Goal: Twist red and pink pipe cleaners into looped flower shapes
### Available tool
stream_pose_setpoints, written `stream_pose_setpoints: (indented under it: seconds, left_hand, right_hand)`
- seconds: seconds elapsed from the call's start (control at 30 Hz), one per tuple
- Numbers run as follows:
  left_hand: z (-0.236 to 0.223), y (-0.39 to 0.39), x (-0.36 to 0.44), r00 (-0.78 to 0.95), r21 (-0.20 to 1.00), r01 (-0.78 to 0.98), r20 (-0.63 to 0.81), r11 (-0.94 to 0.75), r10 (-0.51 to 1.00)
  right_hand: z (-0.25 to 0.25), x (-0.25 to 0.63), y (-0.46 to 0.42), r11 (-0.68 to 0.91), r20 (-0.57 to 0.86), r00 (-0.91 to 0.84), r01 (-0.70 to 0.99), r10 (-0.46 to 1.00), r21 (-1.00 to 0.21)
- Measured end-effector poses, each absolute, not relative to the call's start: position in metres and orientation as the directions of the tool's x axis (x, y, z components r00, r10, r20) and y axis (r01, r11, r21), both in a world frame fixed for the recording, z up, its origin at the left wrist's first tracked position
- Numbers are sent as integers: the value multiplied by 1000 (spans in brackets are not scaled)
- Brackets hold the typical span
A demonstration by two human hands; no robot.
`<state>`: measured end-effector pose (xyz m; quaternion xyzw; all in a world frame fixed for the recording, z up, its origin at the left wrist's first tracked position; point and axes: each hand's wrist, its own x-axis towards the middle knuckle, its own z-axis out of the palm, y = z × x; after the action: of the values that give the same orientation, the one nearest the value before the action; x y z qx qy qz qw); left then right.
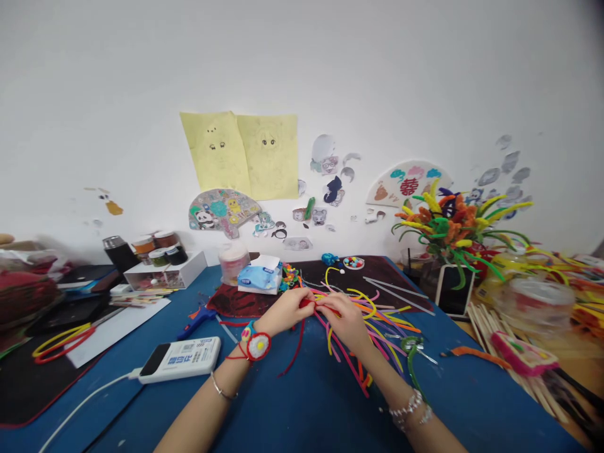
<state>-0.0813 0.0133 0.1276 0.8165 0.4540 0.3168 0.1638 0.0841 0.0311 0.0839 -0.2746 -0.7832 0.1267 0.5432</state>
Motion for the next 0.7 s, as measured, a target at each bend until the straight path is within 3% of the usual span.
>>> stream_pose_setpoints:
  seconds: [0.23,0.33,0.4,0.6,0.7]
  left_hand:
    - [137,13,-88,440,711,464,332,-528,834]
    - [142,12,-91,457,703,404,400,-586,795]
    - [143,11,-92,455,602,445,485,-663,746]
    - [136,12,-95,565,91,632,626,-770,538]
    - [133,12,-93,590,-26,674,621,-738,516]
  right_hand:
    - [92,84,30,716,684,-213,201,698,-668]
    - [93,85,30,700,663,-226,179,714,-692]
    - [93,85,30,686,651,-224,173,726,-706]
    - [88,84,31,666,643,-178,166,745,-727]
    - [87,83,30,673,651,-170,190,740,-715]
